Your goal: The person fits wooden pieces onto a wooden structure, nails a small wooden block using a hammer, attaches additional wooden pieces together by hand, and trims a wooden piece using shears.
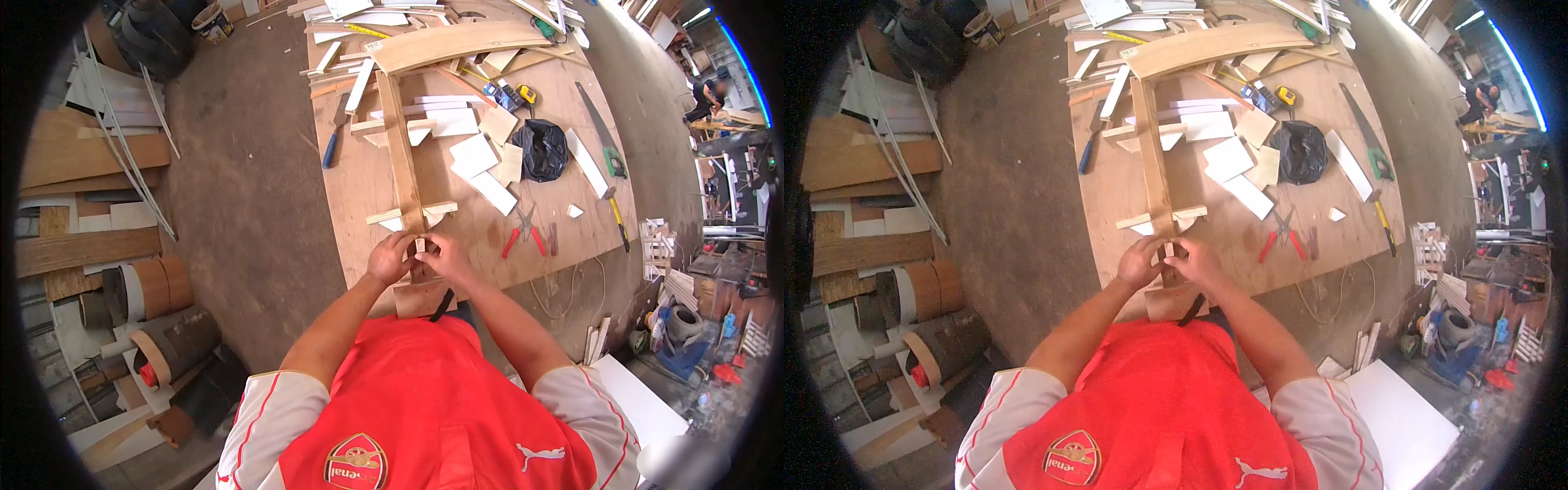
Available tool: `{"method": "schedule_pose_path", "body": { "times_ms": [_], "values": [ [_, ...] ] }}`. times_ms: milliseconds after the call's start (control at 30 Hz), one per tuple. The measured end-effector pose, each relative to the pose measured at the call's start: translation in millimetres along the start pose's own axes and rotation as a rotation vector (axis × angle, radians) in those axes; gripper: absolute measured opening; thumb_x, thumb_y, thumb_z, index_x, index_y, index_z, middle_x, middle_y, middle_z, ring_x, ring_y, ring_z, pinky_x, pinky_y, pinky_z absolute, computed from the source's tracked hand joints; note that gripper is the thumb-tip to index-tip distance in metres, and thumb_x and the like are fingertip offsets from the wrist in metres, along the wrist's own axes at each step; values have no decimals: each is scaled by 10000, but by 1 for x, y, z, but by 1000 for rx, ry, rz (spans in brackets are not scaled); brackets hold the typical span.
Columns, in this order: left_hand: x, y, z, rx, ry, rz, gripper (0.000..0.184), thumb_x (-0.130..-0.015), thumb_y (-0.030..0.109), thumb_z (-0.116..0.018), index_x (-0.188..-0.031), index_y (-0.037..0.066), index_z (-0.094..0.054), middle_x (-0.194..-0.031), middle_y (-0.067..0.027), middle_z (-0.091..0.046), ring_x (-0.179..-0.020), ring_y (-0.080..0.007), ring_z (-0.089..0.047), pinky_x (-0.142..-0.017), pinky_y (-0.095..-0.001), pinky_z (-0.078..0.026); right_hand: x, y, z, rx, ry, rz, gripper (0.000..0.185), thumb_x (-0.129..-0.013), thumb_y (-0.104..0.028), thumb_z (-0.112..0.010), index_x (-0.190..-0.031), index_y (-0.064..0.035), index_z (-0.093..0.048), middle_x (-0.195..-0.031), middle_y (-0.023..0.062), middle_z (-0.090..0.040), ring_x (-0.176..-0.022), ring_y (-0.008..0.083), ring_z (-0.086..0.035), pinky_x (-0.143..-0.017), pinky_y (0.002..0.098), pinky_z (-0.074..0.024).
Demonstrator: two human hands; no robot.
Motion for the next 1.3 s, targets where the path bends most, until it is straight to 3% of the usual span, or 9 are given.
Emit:
{"method": "schedule_pose_path", "body": {
  "times_ms": [267,567,867,1300],
  "values": [
    [3,3,4,33,38,50,530,-759,139,-797,-1271,84,-671,-1242,-128,-679,-1068,-363,-697,-906,-448,-591,6,-7,-1,-127,179,116,467,-822,-206,-869,-1232,-36,-724,-994,126,-723,-839,209,-694,-728,333,-553],
    [10,4,-1,-54,13,45,555,-747,156,-832,-1277,97,-676,-1252,-140,-687,-1097,-364,-690,-915,-458,-581,9,13,-11,21,85,27,510,-830,-251,-870,-1274,-48,-722,-941,134,-732,-740,221,-679,-689,353,-545],
    [4,7,1,-34,63,35,510,-751,149,-813,-1245,102,-696,-1235,-128,-695,-1076,-352,-697,-901,-443,-588,9,12,-7,-56,125,15,511,-837,-276,-863,-1274,-52,-723,-979,144,-748,-791,244,-696,-721,362,-552],
    [3,5,-1,-70,33,29,531,-751,177,-817,-1263,106,-693,-1252,-130,-695,-1078,-351,-699,-915,-445,-581,8,6,0,-31,79,-18,524,-832,-316,-869,-1297,-116,-732,-935,111,-769,-727,218,-693,-688,366,-556]
  ]
}}
Point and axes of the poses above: each hand's wrist, its own x-axis away from the middle knuckle, its own z-axis out of the back of the hand, y = z × x, the point moved 7 cm from there along -x, towards the middle knuckle
